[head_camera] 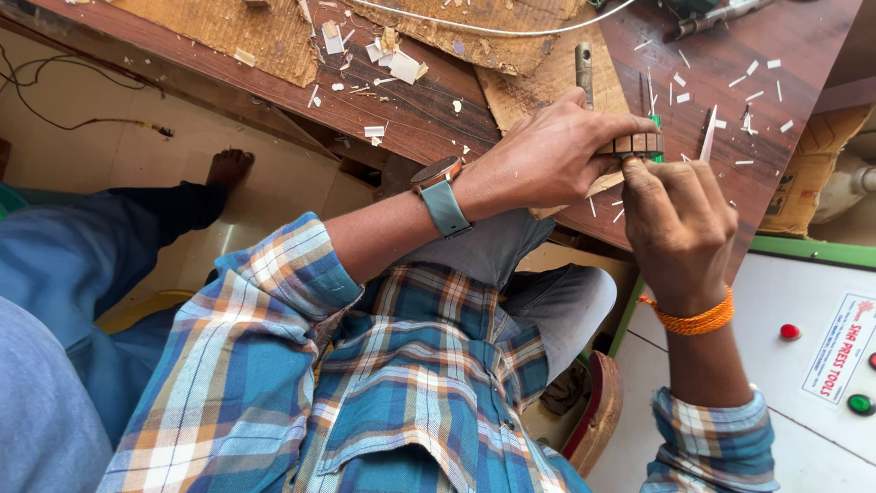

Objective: The person cuts small white rectangular pieces with scissors and inserts them into the slots of a circular motor stator. They use a green screwdriver to push the pieces into place. The work is performed at a cluttered workbench with various motor parts and tools visible.

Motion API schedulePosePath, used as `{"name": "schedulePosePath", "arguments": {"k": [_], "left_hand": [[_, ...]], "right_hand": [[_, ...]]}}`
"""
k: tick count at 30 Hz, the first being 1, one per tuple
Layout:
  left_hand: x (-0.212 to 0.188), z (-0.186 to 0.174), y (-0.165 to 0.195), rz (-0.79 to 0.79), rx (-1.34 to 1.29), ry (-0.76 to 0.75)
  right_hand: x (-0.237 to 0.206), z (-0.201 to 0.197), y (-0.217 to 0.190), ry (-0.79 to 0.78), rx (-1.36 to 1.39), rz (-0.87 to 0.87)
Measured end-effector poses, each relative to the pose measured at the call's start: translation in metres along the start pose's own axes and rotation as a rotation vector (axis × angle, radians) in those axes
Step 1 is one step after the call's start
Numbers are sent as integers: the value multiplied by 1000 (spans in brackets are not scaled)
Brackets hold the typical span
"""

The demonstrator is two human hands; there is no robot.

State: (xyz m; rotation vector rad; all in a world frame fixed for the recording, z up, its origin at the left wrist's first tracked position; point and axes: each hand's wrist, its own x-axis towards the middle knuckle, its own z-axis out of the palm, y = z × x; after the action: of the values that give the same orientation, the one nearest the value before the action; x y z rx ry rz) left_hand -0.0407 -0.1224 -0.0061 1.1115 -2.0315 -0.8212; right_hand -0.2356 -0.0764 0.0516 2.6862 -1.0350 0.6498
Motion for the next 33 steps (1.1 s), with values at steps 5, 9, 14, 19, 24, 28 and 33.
{"name": "schedulePosePath", "arguments": {"k": [5,9,14,19,24,28,33], "left_hand": [[7,-5,-10,120,-49,-86],[3,-3,-18,181,-63,-61],[-2,-5,-17,245,-71,-58],[0,-21,-10,101,-32,-247],[-15,-44,-13,330,-154,-289],[-27,-56,-10,283,-82,-300],[-53,-38,10,240,-277,121]], "right_hand": [[7,11,-16,100,-28,14],[8,8,-25,57,-110,43],[13,-8,-22,-51,-129,-30],[18,-16,-33,-34,-257,-17],[16,-12,-46,274,-2,268],[9,5,-47,212,576,536],[-1,10,-34,128,686,668]]}}
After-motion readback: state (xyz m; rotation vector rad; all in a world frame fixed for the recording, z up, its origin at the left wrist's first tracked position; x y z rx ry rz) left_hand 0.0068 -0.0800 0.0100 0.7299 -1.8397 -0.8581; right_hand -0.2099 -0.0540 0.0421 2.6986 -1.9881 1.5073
